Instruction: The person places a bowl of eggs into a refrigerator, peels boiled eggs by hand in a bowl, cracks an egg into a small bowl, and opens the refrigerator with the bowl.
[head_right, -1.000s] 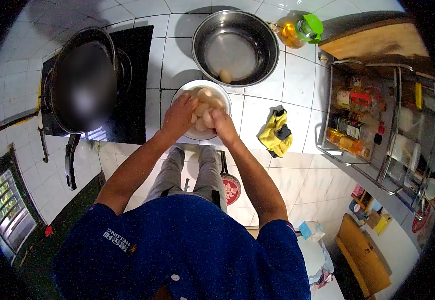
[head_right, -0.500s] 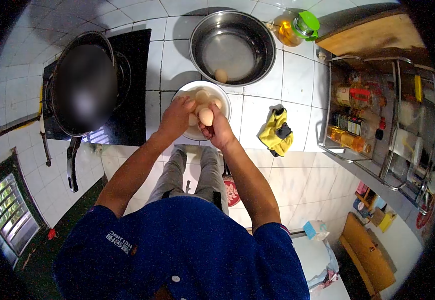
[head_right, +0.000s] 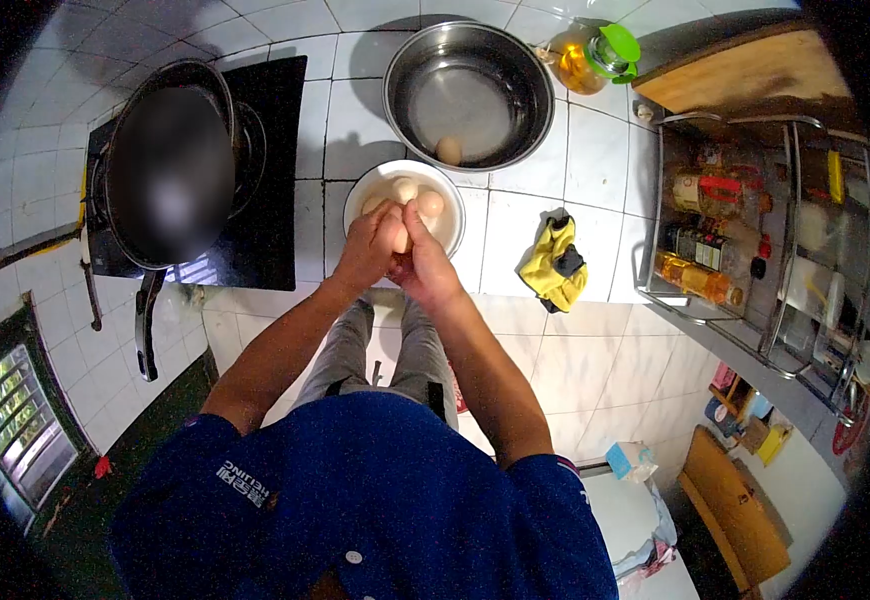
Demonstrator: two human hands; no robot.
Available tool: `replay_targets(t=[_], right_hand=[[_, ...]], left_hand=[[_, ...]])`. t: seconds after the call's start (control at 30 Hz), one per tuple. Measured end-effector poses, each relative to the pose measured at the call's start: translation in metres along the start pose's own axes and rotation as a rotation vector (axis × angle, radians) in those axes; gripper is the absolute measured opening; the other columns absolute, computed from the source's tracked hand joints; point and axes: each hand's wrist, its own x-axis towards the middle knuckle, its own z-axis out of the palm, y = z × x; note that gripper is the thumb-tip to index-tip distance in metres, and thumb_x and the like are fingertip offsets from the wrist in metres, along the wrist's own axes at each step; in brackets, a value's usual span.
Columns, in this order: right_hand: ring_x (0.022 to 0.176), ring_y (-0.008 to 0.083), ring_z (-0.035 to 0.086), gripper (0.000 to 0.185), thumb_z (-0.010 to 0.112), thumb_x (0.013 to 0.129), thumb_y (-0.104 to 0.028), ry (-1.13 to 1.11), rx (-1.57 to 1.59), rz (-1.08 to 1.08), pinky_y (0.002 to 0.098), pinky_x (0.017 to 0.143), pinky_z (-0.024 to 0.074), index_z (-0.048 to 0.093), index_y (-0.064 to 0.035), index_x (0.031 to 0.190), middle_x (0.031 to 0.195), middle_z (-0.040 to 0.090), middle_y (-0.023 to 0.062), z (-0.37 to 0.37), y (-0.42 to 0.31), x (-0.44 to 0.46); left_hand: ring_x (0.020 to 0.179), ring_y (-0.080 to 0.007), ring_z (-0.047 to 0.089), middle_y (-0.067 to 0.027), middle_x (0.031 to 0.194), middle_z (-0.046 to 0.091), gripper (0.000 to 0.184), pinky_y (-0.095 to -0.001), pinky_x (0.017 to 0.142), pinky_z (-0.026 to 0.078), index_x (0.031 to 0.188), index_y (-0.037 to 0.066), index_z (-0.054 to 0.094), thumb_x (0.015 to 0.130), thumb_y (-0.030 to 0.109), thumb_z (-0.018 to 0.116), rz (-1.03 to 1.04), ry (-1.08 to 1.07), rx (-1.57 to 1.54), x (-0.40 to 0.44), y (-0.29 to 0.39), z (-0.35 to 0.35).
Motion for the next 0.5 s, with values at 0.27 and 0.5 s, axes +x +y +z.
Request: replay_targets(t=[0.27,0.5], right_hand=[[0.059,0.0102,0.055,0.046,0.035,0.097,-0.059,-0.532,0.130,0.001,0.0227,0.050,0.0419,0.056,-0.0196,0.108,0.081,0.060,-0.0028,-0.065,0.014,0.036],[0.081,0.0135,0.061,0.047,0.031,0.099,-0.055,0.199,-0.082,-0.217,0.0271,0.064,0.0506,0.057,-0.0161,0.109,0.092,0.063,0.0031,-0.001,0.014,0.012]], left_hand=[[0.088,-0.0402,0.060,-0.0242,0.094,0.061,0.028,-0.0437,0.077,0.046,0.099,-0.001,0.059,0.093,0.020,0.041,0.181,0.042,0.018,-0.008,0.007,0.003],[0.092,-0.0379,0.059,-0.0222,0.102,0.060,0.025,-0.0416,0.080,0.046,0.101,0.001,0.058,0.093,0.022,0.047,0.026,0.131,-0.005,-0.005,-0.004,0.014]])
